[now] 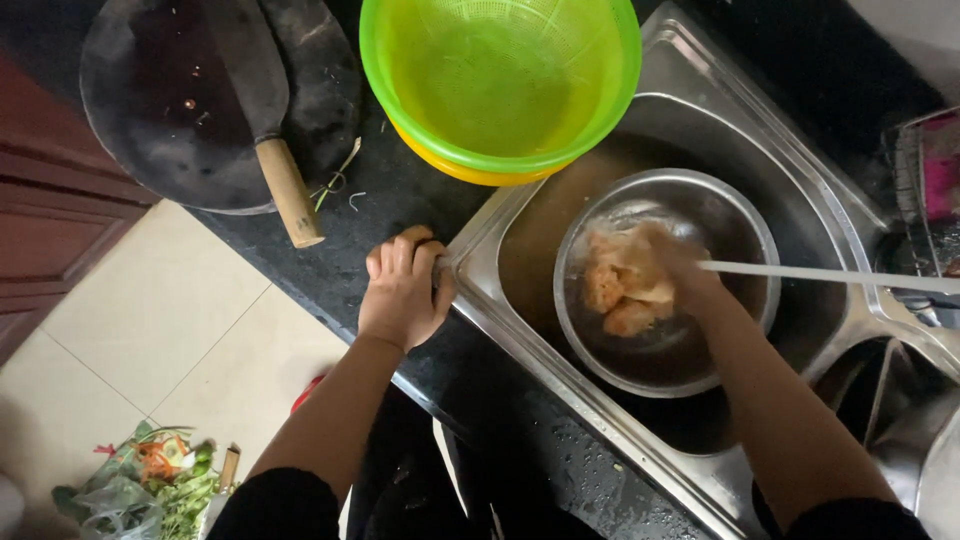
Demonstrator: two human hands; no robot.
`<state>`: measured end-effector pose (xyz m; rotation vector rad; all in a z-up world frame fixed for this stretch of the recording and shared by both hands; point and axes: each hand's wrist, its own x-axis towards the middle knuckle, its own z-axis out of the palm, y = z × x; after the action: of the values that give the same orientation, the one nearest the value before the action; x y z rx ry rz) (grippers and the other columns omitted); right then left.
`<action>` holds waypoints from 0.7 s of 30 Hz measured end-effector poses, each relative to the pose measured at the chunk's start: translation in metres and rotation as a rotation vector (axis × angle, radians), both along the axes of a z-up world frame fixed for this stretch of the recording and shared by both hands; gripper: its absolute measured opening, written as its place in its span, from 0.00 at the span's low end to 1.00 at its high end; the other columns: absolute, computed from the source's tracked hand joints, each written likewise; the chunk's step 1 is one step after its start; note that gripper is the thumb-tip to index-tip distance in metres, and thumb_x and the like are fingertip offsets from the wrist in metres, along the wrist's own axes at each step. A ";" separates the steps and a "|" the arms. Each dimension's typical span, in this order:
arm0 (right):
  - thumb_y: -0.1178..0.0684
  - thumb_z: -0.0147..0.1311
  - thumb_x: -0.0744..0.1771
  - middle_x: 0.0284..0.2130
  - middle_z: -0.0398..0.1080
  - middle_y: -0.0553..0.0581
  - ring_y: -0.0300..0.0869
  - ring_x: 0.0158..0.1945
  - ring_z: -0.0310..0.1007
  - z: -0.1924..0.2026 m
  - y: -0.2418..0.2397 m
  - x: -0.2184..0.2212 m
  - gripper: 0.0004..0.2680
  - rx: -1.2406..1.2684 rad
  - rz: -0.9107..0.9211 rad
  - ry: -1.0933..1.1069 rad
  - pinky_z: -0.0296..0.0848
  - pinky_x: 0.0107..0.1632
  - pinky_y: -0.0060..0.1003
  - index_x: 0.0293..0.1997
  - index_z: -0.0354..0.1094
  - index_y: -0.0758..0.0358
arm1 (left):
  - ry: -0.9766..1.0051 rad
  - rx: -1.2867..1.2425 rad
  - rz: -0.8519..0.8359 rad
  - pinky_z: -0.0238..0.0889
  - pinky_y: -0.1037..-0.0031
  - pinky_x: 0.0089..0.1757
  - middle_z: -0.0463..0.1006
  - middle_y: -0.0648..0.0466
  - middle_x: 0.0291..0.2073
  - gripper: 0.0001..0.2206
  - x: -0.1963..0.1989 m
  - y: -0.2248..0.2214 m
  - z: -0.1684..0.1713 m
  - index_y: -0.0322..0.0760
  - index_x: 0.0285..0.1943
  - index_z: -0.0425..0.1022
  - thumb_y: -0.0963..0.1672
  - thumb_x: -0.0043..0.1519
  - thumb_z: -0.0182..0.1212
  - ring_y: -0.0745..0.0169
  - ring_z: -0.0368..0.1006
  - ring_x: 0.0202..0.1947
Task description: Squeezing water out of shredded vegetables, pouring out the liquid, and stirring them in a bowl.
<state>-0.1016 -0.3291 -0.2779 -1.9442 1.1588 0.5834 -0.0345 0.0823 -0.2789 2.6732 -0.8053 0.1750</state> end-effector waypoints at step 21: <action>0.34 0.39 0.72 0.39 0.79 0.60 0.54 0.47 0.83 -0.095 -0.075 0.012 0.20 -0.433 0.541 0.048 0.76 0.43 0.51 0.46 0.77 0.56 | 0.152 0.129 0.046 0.49 0.64 0.54 0.60 0.58 0.54 0.13 0.000 -0.002 0.006 0.53 0.55 0.65 0.54 0.66 0.47 0.56 0.58 0.55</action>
<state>-0.0894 -0.4039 -0.3727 -2.6625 0.8238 0.6987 -0.0348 0.0799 -0.2730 2.7859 -0.7315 -0.0711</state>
